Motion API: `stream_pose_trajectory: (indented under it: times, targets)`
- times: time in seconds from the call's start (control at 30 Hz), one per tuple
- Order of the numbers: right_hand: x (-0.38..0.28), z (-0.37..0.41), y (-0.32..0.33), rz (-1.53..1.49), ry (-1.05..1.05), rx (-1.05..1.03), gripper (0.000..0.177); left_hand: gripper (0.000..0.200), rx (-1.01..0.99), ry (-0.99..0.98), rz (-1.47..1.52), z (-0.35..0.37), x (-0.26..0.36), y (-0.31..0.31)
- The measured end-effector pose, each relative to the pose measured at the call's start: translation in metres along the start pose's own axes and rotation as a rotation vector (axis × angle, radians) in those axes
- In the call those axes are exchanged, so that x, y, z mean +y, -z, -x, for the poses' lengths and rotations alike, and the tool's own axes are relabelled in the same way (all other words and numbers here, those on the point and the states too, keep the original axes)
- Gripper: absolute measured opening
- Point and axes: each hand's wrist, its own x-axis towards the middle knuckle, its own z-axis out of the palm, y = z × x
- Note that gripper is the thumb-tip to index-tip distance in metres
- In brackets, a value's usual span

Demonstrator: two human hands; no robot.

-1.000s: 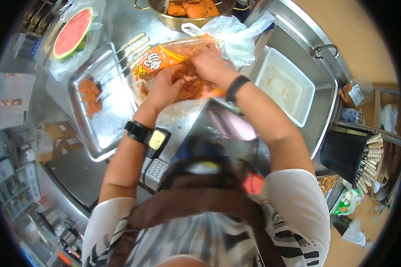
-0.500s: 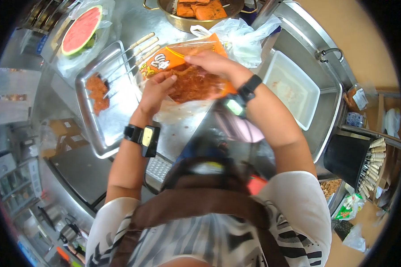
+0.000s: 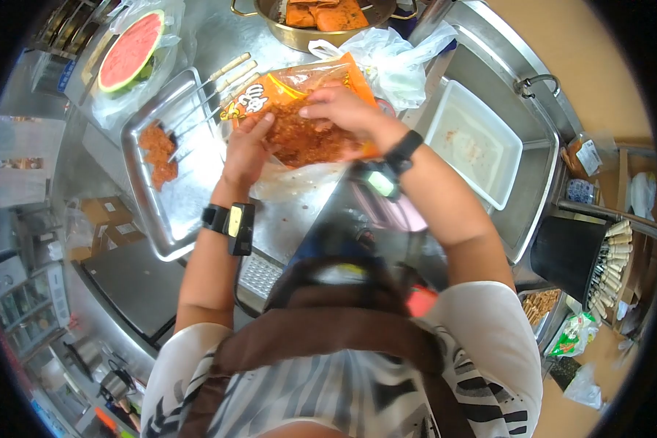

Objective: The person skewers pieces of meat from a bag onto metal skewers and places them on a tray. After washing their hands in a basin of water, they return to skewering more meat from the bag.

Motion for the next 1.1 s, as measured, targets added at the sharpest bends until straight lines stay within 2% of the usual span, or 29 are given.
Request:
stream_pose_trajectory:
  times: [0.13, 0.2, 0.37, 0.53, 0.6, 0.63, 0.7, 0.73, 0.8, 0.83, 0.9, 1.0, 1.03, 1.1]
  targets:
    - [-0.003, 0.007, 0.004, 0.004, 0.023, -0.069, 0.023, 0.021, 0.017, -0.036, 0.011, 0.001, -0.002, -0.002]
    - [-0.004, 0.009, 0.004, 0.017, 0.036, -0.084, 0.023, 0.028, 0.033, -0.002, -0.003, 0.001, -0.003, -0.003]
    - [-0.007, 0.02, 0.006, -0.104, 0.004, -0.126, 0.022, 0.029, 0.076, -0.032, -0.002, 0.001, -0.003, -0.006]
    - [-0.007, 0.023, 0.006, -0.159, -0.033, -0.046, 0.022, 0.03, 0.163, 0.058, 0.089, 0.002, -0.001, -0.003]
    - [-0.005, 0.021, 0.009, -0.122, -0.021, -0.006, 0.022, 0.039, 0.083, 0.085, -0.032, 0.01, 0.0, -0.009]
    - [-0.005, 0.019, 0.01, -0.077, -0.019, -0.012, 0.023, 0.039, 0.084, 0.084, -0.032, 0.014, 0.0, -0.011]
    - [-0.008, 0.019, 0.009, -0.032, -0.015, -0.017, 0.024, 0.043, 0.045, 0.075, -0.277, 0.02, -0.002, -0.014]
    - [-0.011, 0.02, 0.007, -0.041, -0.027, 0.011, 0.023, 0.043, 0.044, 0.074, -0.277, 0.018, -0.003, -0.014]
    - [-0.015, 0.021, 0.003, -0.048, -0.037, 0.039, 0.023, 0.046, -0.062, 0.195, -0.093, 0.016, -0.004, -0.016]
    - [-0.016, 0.021, 0.001, -0.151, -0.056, 0.05, 0.023, 0.046, -0.061, 0.191, -0.092, 0.017, -0.002, -0.019]
    - [-0.019, 0.02, -0.002, -0.252, -0.072, 0.06, 0.022, 0.044, -0.174, 0.3, 0.187, 0.02, 0.002, -0.026]
    - [-0.023, 0.024, -0.003, -0.331, -0.108, 0.014, 0.021, 0.035, -0.104, 0.411, 0.216, 0.016, -0.001, -0.026]
    - [-0.027, 0.027, -0.004, -0.335, -0.135, 0.008, 0.022, 0.035, -0.105, 0.41, 0.216, 0.015, -0.003, -0.026]
    - [-0.027, 0.028, -0.004, -0.339, -0.162, 0.001, 0.024, 0.03, -0.104, 0.241, 0.259, 0.013, -0.01, -0.024]
